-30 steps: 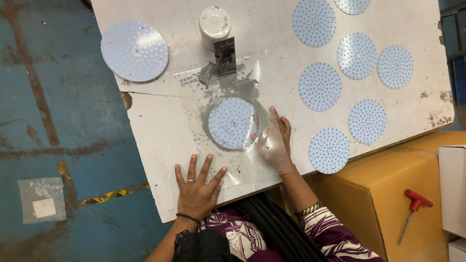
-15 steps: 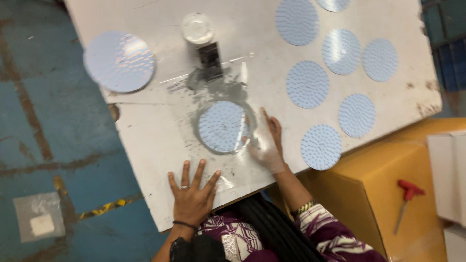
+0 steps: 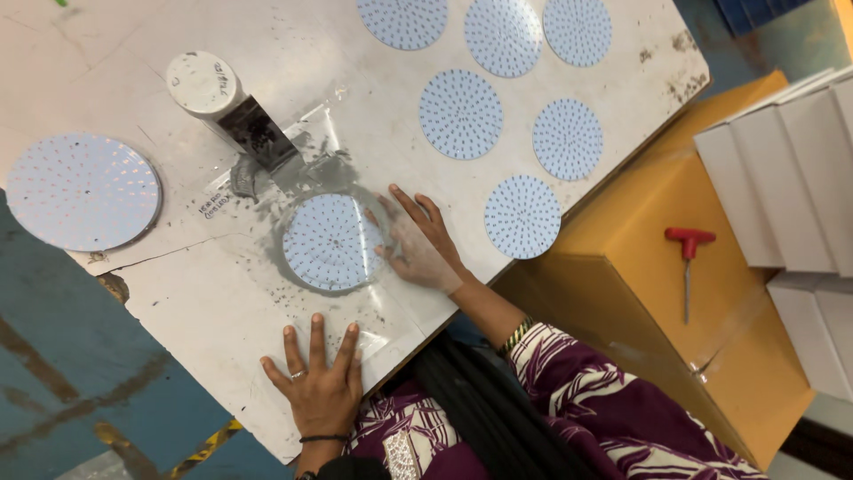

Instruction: The person spreads a grey paste onto circular discs using a metal spatula. They repeatedly scoop paste from a container and spread it evenly over each disc's surface, then place the treated discs aside on the table.

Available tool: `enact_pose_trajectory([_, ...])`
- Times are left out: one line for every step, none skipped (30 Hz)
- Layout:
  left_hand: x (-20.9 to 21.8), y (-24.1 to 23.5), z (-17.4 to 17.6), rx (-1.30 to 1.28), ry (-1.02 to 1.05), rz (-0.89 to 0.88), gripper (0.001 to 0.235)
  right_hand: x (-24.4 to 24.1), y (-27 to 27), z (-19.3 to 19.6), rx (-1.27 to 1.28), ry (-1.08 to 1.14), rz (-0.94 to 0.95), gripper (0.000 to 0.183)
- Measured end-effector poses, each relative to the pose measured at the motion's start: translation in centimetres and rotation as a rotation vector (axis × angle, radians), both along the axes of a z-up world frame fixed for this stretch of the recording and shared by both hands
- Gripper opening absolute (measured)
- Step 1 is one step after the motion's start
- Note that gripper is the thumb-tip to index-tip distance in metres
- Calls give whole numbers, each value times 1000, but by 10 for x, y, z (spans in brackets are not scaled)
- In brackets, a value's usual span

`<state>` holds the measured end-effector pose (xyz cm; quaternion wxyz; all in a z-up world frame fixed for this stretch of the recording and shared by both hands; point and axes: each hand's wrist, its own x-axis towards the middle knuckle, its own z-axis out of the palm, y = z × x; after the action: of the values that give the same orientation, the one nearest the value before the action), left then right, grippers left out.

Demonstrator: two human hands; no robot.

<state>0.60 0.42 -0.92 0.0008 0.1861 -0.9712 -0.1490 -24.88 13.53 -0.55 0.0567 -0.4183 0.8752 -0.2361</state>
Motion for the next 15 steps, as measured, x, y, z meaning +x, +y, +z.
enact_pose_trajectory([1,0,-1,-2,6,-6,44,0,-1,0,-12,5,-3,50])
enact_pose_trajectory([1,-1,-1,-5,11,-12,44,1,-1,-1,-24,11,-6,51])
enact_pose_trajectory([1,-1,-2,-7,19,-15,44,1,0,-1,-36,18,-6,53])
enact_pose_trajectory([1,-1,-3,-10,21,-16,44,1,0,-2,-33,11,-11,54])
enact_pose_trajectory([0,-1,-4,-14,24,-15,44,0,0,-2,-30,5,-14,55])
enact_pose_trajectory([0,-1,-4,-17,27,-15,44,0,1,-3,-27,0,-18,57])
enact_pose_trajectory([0,-1,-4,-15,28,-13,43,0,1,-3,-19,-10,-18,56])
enact_pose_trajectory([1,-1,-4,-14,29,-11,43,0,2,-3,-10,-21,-18,56])
enact_pose_trajectory([1,0,-4,-11,29,-8,42,0,2,-3,-1,-31,-17,55])
enact_pose_trajectory([1,-1,-3,-13,30,-10,42,0,1,-3,-2,-29,-16,57])
enact_pose_trajectory([1,-1,-4,-17,32,-13,42,0,2,-3,-4,-25,-14,59])
enact_pose_trajectory([1,0,-3,-20,34,-15,42,0,2,-3,-5,-21,-13,61])
enact_pose_trajectory([1,0,-3,-21,34,-17,42,0,2,-3,-7,-23,-13,61])
enact_pose_trajectory([1,0,-3,-23,34,-20,42,0,2,-3,-8,-25,-14,61])
enact_pose_trajectory([1,-1,-3,-25,35,-22,42,0,2,-4,-10,-27,-15,62])
